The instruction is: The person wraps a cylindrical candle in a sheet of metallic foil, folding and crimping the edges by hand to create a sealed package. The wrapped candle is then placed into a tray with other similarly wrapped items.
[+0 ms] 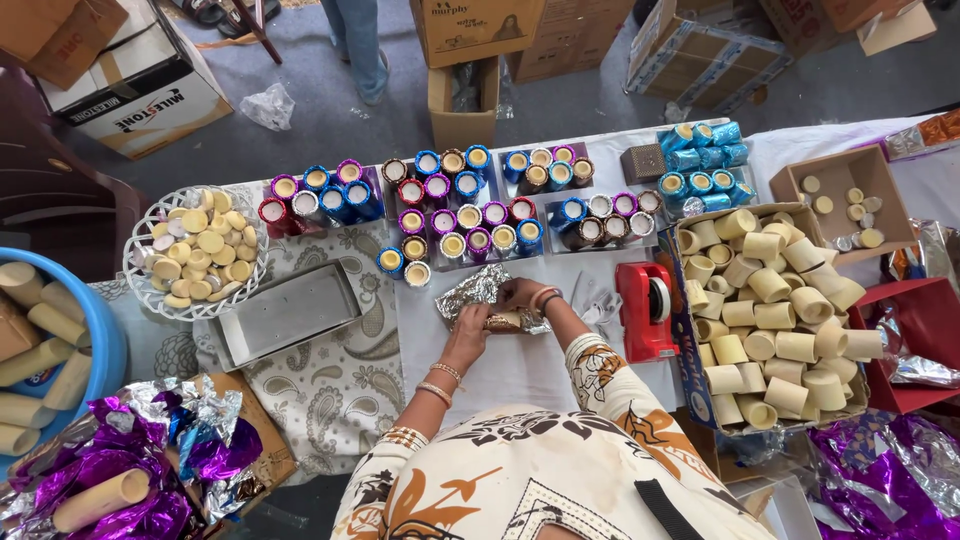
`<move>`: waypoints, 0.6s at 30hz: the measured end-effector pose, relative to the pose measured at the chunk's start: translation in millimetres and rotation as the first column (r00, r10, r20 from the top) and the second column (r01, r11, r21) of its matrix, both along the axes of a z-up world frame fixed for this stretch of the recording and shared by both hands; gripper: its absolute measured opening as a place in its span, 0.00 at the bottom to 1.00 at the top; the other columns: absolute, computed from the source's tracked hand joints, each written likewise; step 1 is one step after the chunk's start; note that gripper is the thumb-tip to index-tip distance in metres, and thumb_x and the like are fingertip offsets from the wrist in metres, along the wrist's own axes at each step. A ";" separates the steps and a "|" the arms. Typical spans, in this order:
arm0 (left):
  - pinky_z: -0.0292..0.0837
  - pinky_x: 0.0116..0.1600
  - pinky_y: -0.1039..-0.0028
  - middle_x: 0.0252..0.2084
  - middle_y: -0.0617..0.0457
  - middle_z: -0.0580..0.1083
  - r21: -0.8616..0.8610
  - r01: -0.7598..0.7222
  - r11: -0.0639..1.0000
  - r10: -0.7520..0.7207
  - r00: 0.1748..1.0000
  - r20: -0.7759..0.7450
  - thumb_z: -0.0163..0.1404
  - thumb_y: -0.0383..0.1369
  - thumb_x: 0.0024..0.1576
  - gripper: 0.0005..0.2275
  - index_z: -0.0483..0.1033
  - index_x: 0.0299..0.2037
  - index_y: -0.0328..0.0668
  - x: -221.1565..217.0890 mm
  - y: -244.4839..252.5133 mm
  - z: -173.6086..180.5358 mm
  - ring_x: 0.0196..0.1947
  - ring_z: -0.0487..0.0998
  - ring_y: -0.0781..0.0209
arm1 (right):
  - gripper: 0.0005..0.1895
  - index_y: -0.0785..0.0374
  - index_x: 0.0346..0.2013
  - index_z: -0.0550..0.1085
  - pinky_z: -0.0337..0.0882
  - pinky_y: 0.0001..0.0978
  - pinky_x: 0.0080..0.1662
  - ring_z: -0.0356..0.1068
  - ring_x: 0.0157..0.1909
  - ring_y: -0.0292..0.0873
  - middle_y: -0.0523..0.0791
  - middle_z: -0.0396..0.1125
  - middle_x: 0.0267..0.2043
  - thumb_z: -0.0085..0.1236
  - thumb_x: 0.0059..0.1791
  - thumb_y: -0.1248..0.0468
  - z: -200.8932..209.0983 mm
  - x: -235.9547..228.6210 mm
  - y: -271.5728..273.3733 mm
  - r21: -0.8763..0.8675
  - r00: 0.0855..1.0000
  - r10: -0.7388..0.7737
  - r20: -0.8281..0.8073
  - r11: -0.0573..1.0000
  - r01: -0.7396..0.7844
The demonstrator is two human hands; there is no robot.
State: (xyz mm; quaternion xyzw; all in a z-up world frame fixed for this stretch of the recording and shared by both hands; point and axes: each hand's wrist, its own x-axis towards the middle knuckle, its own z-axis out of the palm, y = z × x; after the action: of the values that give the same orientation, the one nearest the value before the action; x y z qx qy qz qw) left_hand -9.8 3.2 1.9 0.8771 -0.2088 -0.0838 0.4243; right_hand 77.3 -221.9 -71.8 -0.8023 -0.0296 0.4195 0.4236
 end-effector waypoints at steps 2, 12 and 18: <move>0.67 0.61 0.59 0.51 0.42 0.71 0.011 0.003 1.000 -0.003 1.000 -0.006 0.59 0.19 0.47 0.24 0.69 0.54 0.37 0.6 0.1 1.0 0.55 0.70 0.41 | 0.14 0.58 0.32 0.79 0.72 0.33 0.39 0.70 0.33 0.38 0.40 0.74 0.31 0.73 0.39 0.55 -10.1 -3.0 -8.5 0.012 1.000 -0.030 0.008 0.999 0.030; 0.68 0.60 0.61 0.50 0.45 0.70 0.008 0.012 1.000 -0.011 1.000 -0.010 0.58 0.19 0.47 0.17 0.73 0.47 0.37 5.0 -0.4 4.9 0.55 0.70 0.44 | 0.18 0.67 0.39 0.72 0.72 0.43 0.43 0.70 0.39 0.55 0.54 0.70 0.38 0.72 0.43 0.65 39.4 -40.5 4.1 0.049 0.595 -0.344 0.727 0.890 0.454; 0.67 0.60 0.60 0.49 0.46 0.70 0.091 0.035 0.995 -0.039 0.998 0.042 0.58 0.19 0.47 0.18 0.74 0.49 0.37 9.1 -1.7 8.2 0.53 0.69 0.43 | 0.30 0.65 0.54 0.69 0.72 0.33 0.42 0.70 0.37 0.43 0.50 0.71 0.36 0.70 0.41 0.63 17.2 -35.3 20.3 0.216 0.671 -0.610 0.421 0.786 0.580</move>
State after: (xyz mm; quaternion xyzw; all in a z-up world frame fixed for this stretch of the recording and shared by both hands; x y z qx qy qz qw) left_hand -0.7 1.5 10.0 0.8929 -0.2302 -0.0819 0.3781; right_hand 42.0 -201.6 -54.6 -0.8305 0.1184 0.0502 0.5420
